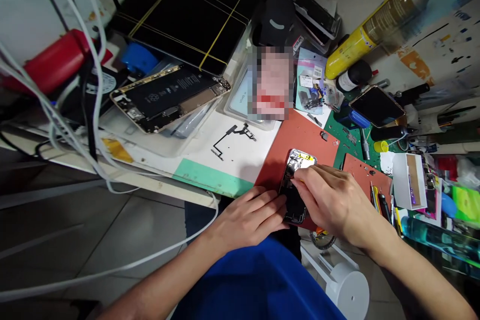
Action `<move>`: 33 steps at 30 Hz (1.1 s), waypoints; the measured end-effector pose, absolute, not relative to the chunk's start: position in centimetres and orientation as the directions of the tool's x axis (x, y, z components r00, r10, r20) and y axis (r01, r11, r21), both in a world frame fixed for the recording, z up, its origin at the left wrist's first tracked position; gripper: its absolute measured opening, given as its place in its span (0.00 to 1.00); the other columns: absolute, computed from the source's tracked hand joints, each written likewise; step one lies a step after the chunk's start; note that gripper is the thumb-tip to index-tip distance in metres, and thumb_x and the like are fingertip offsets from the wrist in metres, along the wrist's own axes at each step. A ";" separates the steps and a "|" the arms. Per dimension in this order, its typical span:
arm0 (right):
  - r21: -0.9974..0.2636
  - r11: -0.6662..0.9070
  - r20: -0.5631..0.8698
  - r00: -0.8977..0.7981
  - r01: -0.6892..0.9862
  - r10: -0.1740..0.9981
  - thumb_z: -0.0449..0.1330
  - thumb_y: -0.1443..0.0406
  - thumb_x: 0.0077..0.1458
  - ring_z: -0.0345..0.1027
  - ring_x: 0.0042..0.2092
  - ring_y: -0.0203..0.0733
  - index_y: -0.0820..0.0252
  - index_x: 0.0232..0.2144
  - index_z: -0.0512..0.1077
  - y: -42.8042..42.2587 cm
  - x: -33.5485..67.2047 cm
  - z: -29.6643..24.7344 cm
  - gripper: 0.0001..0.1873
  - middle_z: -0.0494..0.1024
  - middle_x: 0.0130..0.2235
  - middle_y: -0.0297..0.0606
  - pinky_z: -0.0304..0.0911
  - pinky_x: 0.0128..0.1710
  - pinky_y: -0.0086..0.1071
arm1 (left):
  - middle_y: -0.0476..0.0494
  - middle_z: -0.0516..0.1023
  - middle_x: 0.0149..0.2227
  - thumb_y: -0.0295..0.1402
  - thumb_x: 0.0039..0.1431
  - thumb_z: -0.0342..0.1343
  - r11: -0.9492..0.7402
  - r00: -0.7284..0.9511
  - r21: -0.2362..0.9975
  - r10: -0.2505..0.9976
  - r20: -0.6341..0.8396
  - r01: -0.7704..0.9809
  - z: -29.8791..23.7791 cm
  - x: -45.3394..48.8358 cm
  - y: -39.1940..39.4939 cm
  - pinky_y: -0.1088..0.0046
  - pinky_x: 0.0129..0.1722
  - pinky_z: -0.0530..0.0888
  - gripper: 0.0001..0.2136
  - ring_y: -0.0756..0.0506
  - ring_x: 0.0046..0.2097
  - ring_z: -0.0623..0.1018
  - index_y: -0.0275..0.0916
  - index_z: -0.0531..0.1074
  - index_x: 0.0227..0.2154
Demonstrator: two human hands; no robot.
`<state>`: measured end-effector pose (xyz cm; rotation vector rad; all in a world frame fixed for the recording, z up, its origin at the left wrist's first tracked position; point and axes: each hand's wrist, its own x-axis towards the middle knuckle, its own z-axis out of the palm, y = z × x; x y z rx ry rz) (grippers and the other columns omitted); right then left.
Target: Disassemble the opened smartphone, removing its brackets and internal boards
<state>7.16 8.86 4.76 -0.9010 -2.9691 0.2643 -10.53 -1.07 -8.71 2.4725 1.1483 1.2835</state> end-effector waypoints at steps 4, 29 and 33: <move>-0.132 0.820 0.042 -0.823 0.557 0.566 0.53 0.70 0.72 0.65 0.25 0.39 0.59 0.37 0.69 9.3 7.1 4.7 0.09 0.71 0.25 0.32 0.57 0.27 0.35 | 0.40 0.86 0.47 0.38 0.66 0.67 -0.711 0.348 0.412 0.663 0.663 0.571 -8.8 -10.5 -1.0 0.61 0.53 0.76 0.14 0.41 0.50 0.82 0.32 0.79 0.47; -0.230 0.723 -0.043 -0.750 0.651 0.661 0.55 0.68 0.70 0.76 0.34 0.43 0.58 0.48 0.67 9.0 7.5 5.5 0.05 0.81 0.38 0.41 0.67 0.31 0.35 | 0.39 0.86 0.46 0.39 0.66 0.66 -0.721 0.336 0.391 0.641 0.690 0.571 -9.1 -10.5 -0.9 0.62 0.47 0.76 0.12 0.42 0.47 0.82 0.34 0.79 0.43; -0.221 0.725 -0.028 -0.747 0.653 0.664 0.55 0.69 0.71 0.74 0.29 0.40 0.57 0.45 0.68 8.9 7.7 5.4 0.03 0.80 0.33 0.36 0.64 0.28 0.34 | 0.40 0.86 0.46 0.39 0.66 0.66 -0.718 0.334 0.396 0.645 0.688 0.572 -9.2 -10.4 -0.9 0.62 0.47 0.76 0.12 0.42 0.47 0.81 0.34 0.79 0.42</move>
